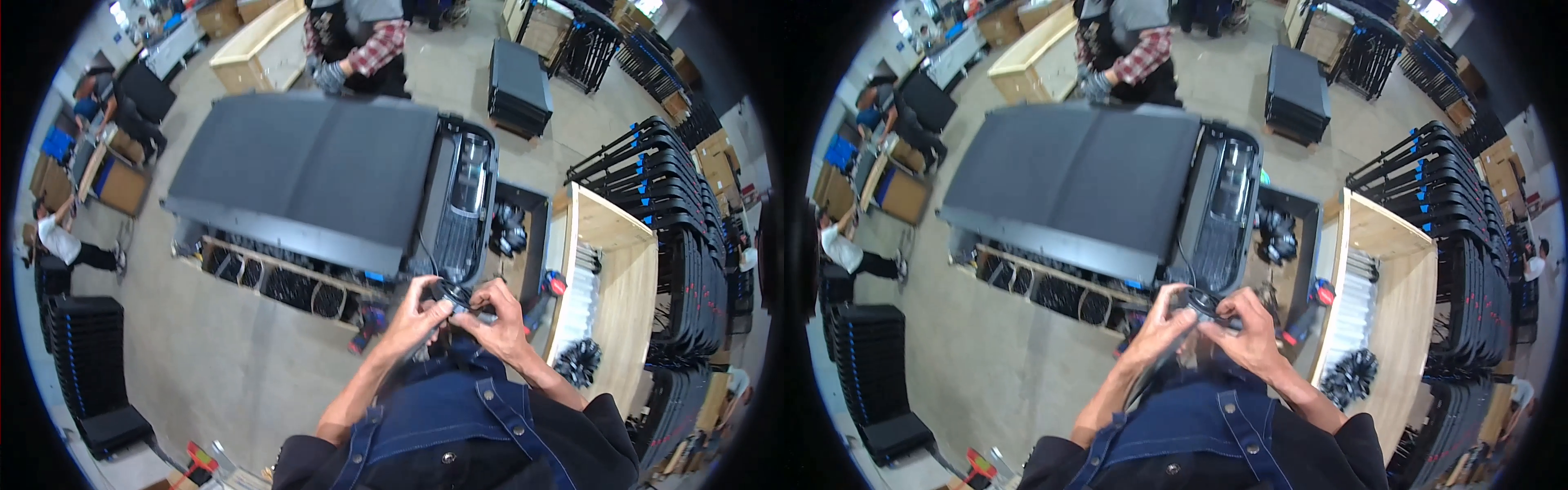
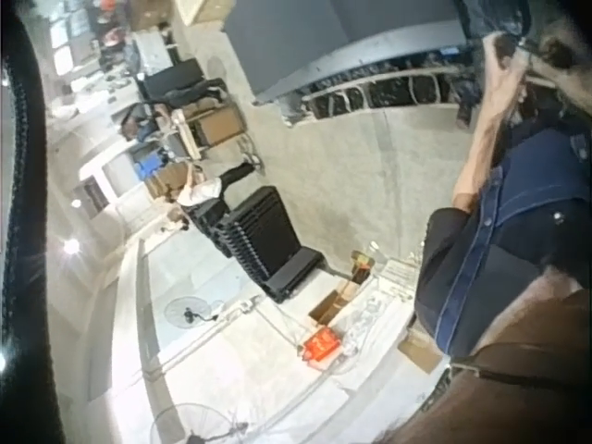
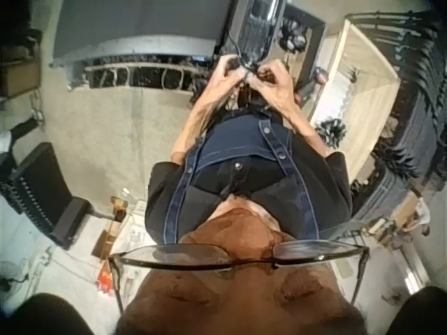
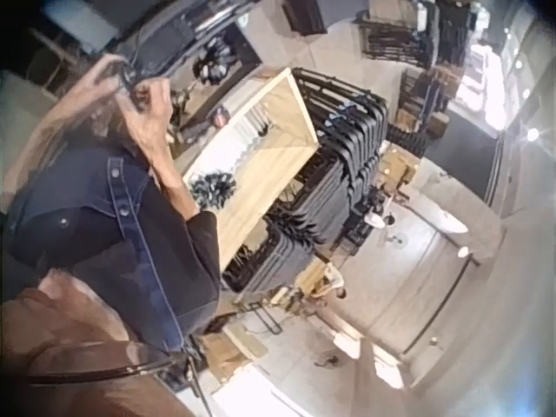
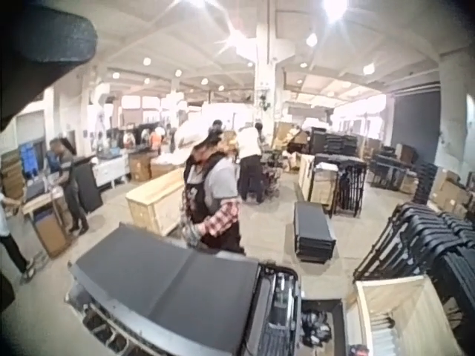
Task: Assembling components of a treadmill, including attaching panels and securing screws using power tools.
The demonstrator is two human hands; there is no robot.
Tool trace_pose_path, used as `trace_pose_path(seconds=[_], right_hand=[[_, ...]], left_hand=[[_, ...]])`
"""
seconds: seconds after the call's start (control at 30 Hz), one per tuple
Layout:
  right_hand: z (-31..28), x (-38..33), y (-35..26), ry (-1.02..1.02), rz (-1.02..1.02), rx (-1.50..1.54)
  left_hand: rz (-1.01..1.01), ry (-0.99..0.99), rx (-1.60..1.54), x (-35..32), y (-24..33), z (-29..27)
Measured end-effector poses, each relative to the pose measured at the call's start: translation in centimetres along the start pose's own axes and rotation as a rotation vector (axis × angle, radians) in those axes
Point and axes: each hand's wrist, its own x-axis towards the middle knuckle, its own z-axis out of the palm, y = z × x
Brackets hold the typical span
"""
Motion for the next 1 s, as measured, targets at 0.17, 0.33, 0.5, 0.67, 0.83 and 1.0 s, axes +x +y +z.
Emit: trace_pose_path(seconds=[0.17,0.33,0.5,0.67,0.83,1.0], right_hand=[[-2.0,9.7,4.3,-0.099,-0.002,-0.002],[-2.6,24.5,15.2,0.26,0.323,0.43],[-6.0,37.3,19.9,0.315,0.436,0.48],[-5.8,45.1,23.0,0.274,0.502,0.512],[-5.7,49.6,24.3,0.097,0.505,0.465],[-0.6,54.5,19.6,-0.256,0.387,0.253]], left_hand=[[0.044,-0.044,0.796,10.1,9.6,2.1],[0.678,0.357,1.19,23.0,14.0,3.3],[0.632,0.419,1.316,33.9,14.1,-5.7],[0.449,0.191,1.705,41.1,16.2,-14.6],[0.549,0.108,1.814,41.3,18.8,-14.7],[0.732,0.375,1.783,38.9,16.9,-13.7]])
